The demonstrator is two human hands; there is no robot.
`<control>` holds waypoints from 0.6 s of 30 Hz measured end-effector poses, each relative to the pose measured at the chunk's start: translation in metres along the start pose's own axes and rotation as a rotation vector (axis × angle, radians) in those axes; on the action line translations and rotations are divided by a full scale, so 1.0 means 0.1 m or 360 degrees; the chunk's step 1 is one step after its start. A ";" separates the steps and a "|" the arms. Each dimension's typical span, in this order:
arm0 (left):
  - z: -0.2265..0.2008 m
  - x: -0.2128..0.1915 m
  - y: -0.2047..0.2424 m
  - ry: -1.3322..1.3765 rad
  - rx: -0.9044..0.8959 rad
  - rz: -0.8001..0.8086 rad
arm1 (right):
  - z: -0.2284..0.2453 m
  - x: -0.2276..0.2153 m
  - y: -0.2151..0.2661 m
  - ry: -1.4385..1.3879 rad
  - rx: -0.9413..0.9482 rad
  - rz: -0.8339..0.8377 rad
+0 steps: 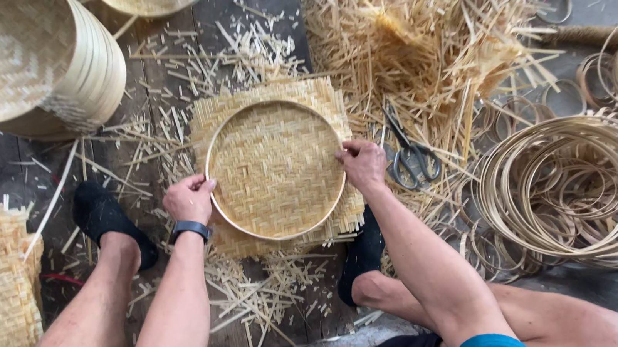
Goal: The person places a circular bamboo frame onto a square woven mat, then uses a wooden block to press the mat into the frame. They trim the excess woven material around the edge using scissors. The process is repeated for multiple bowls.
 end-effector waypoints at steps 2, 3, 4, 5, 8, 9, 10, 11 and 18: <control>0.03 -0.01 0.01 0.0026 0.0030 -0.0014 | -0.02 0.02 0.00 -0.0013 -0.0013 -0.0004; 0.04 0.00 0.01 0.0034 0.0010 -0.0013 | -0.02 0.02 0.00 -0.0008 -0.0047 -0.0009; 0.04 0.01 0.00 0.0044 -0.0005 -0.0017 | -0.02 0.01 -0.01 -0.0007 -0.0085 -0.0018; 0.04 0.01 0.02 0.0087 -0.0027 -0.0023 | -0.02 0.00 0.00 -0.0002 -0.0060 0.0001; 0.00 0.04 0.02 0.0157 -0.0067 -0.0051 | 0.03 -0.03 -0.04 0.0014 -0.0014 0.0025; -0.02 0.04 0.01 0.0122 -0.0075 -0.0047 | 0.04 -0.04 -0.04 0.0021 0.0006 0.0029; -0.03 0.02 0.01 0.0087 -0.0074 -0.0046 | 0.04 -0.03 -0.04 0.0021 0.0026 0.0024; -0.04 0.00 0.05 0.0046 -0.0070 -0.0048 | 0.03 -0.01 -0.01 0.0016 0.0027 0.0009; -0.16 -0.06 0.02 -0.0192 0.0174 -0.0005 | -0.09 -0.03 0.02 -0.0073 -0.0027 -0.0043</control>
Point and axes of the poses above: each hand's wrist, its own y-axis away from the middle knuckle, its own x-axis out of the palm, z = x × y, the point moved 1 cm from there along -y, towards the middle knuckle, and after that the axes turned 2 degrees about y, right-handed, at the moved point
